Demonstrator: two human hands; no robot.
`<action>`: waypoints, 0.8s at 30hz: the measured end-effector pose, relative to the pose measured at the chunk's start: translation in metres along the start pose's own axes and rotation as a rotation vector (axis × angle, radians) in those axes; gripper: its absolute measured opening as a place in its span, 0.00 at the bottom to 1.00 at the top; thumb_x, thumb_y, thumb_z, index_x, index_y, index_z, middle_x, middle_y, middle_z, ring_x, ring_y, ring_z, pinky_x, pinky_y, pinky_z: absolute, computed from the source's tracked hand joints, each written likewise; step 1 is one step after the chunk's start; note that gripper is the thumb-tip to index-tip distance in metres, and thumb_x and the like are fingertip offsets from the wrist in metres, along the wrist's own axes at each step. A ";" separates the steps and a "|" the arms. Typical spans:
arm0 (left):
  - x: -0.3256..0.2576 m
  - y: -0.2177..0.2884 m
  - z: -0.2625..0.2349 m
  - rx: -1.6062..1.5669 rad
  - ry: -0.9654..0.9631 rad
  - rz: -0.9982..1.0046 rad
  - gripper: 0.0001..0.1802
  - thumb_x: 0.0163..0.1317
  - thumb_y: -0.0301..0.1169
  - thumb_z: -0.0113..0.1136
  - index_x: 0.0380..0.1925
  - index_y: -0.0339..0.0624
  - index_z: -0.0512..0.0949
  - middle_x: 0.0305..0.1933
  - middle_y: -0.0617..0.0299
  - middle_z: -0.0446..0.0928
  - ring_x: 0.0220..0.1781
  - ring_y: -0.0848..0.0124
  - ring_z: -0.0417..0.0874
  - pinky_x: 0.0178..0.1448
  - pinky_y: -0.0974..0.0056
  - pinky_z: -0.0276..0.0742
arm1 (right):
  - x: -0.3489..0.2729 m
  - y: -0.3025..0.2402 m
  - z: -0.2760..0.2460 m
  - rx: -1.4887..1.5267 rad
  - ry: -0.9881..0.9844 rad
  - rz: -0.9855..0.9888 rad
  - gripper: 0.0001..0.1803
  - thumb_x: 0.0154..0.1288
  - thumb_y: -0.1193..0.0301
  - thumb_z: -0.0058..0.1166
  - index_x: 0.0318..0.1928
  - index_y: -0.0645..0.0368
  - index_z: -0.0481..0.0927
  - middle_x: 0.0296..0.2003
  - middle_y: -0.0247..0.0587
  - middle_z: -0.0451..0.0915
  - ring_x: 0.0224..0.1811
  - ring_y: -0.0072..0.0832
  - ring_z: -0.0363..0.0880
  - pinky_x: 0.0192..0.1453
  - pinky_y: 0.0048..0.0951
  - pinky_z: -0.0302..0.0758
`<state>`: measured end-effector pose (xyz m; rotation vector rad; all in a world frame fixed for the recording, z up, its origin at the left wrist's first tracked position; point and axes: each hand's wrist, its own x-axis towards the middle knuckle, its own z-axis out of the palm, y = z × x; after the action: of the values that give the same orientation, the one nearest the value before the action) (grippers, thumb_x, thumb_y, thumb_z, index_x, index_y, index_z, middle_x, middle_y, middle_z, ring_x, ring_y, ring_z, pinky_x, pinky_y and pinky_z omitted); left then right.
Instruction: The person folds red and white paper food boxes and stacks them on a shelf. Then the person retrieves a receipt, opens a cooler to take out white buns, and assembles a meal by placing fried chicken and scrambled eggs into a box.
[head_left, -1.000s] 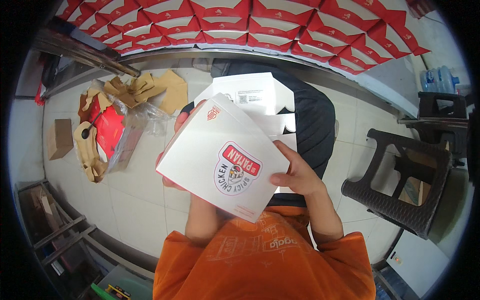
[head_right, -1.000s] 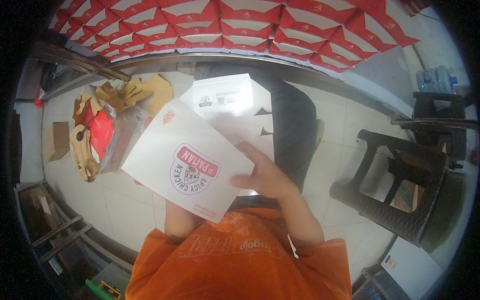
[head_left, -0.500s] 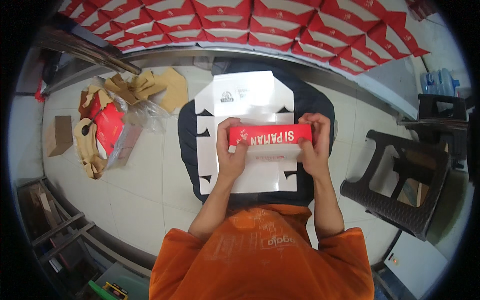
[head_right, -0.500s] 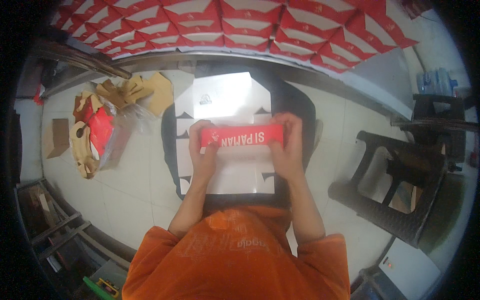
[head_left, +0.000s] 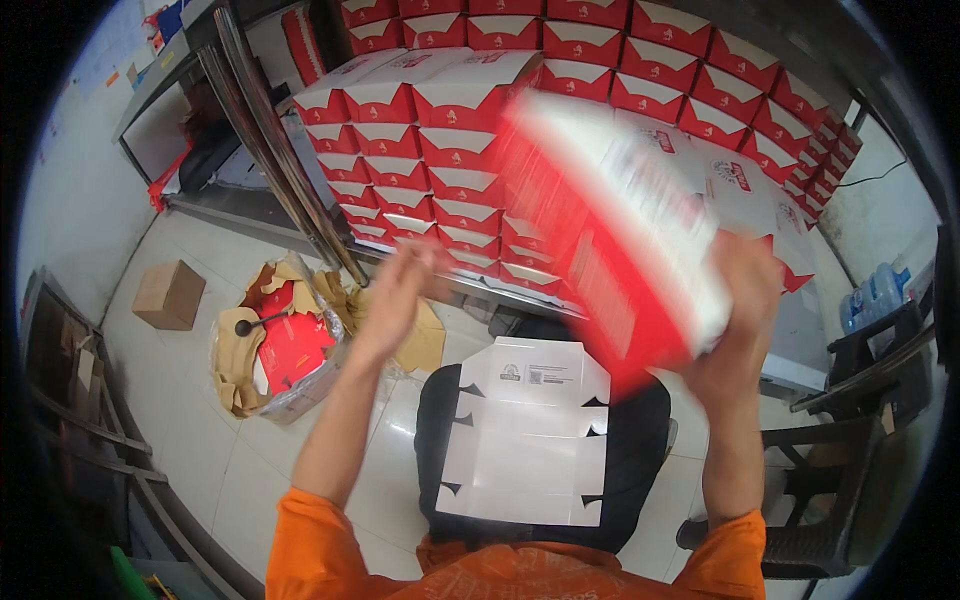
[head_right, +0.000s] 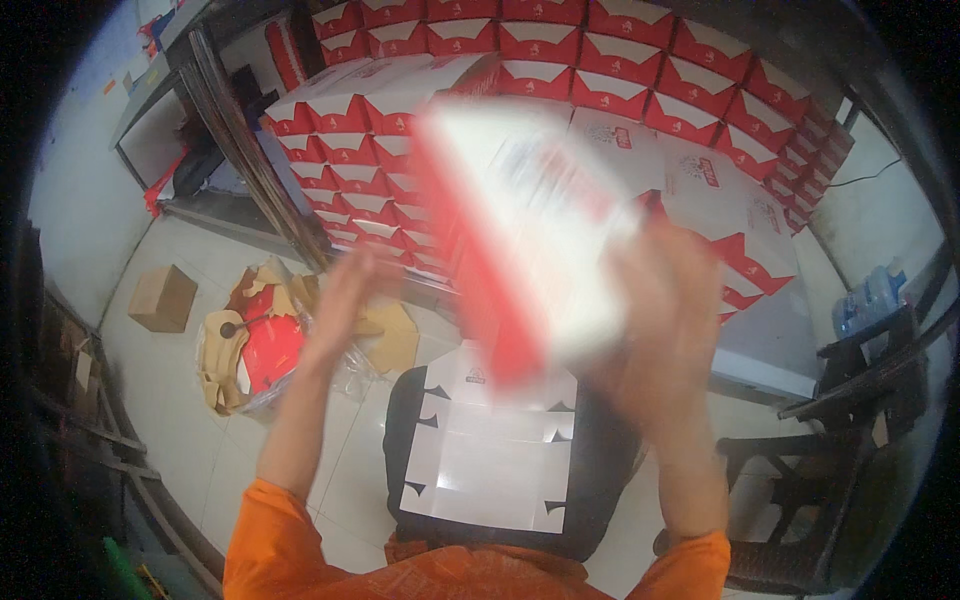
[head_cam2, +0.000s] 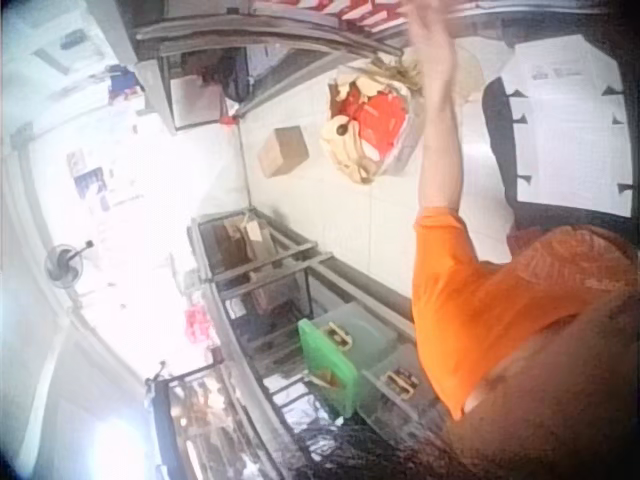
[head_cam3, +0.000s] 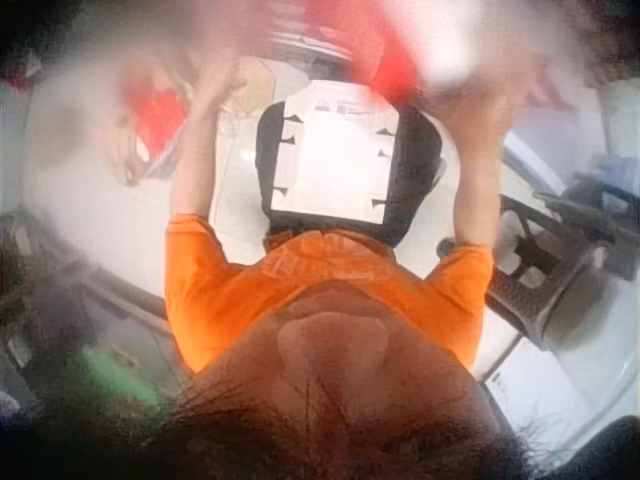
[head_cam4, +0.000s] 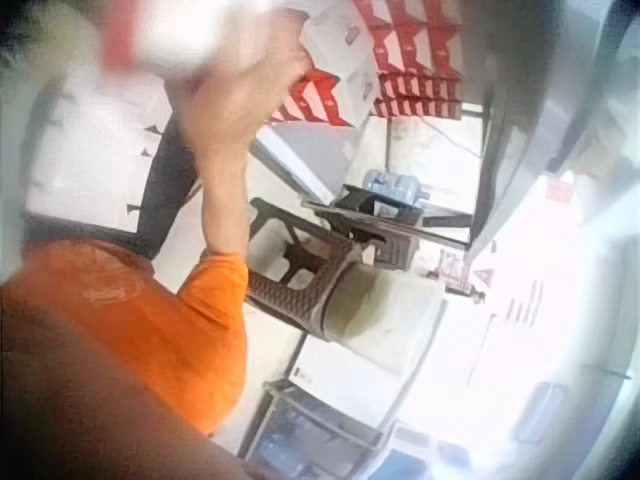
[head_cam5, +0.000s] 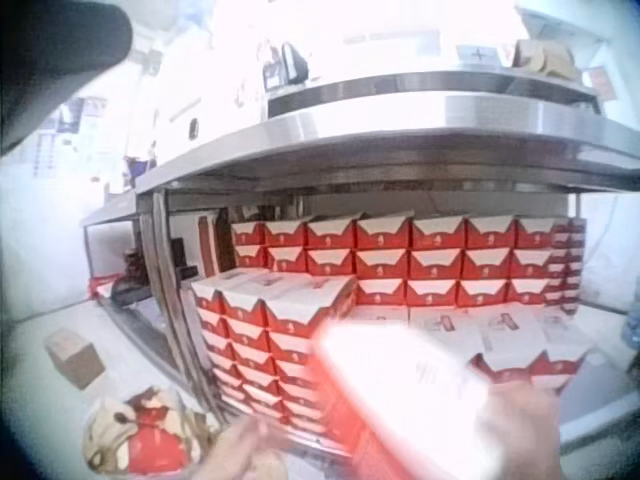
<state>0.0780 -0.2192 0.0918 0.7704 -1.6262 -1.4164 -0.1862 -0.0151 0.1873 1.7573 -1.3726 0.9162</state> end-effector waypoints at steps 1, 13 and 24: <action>0.021 0.020 -0.002 0.164 0.106 0.216 0.18 0.75 0.40 0.49 0.49 0.36 0.77 0.48 0.58 0.81 0.49 0.69 0.82 0.53 0.65 0.76 | 0.027 0.012 0.009 -0.102 0.121 0.063 0.39 0.45 0.74 0.73 0.60 0.49 0.72 0.54 0.51 0.74 0.57 0.47 0.73 0.58 0.45 0.72; 0.256 0.126 0.047 1.319 -0.378 0.526 0.33 0.70 0.53 0.40 0.72 0.53 0.60 0.79 0.59 0.54 0.79 0.57 0.54 0.78 0.51 0.55 | 0.087 0.062 0.120 -0.132 -0.295 0.111 0.40 0.58 0.47 0.65 0.66 0.50 0.69 0.64 0.54 0.69 0.63 0.50 0.71 0.67 0.47 0.69; 0.269 0.122 0.077 1.310 -0.424 0.245 0.36 0.71 0.57 0.32 0.75 0.58 0.56 0.81 0.64 0.49 0.81 0.63 0.49 0.81 0.57 0.47 | 0.080 0.088 0.125 -0.052 -0.304 0.110 0.34 0.60 0.50 0.64 0.64 0.46 0.71 0.62 0.52 0.71 0.62 0.50 0.73 0.66 0.50 0.68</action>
<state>-0.1082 -0.3924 0.2610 0.9057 -2.8595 -0.1635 -0.2450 -0.1766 0.2050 1.8515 -1.6840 0.6823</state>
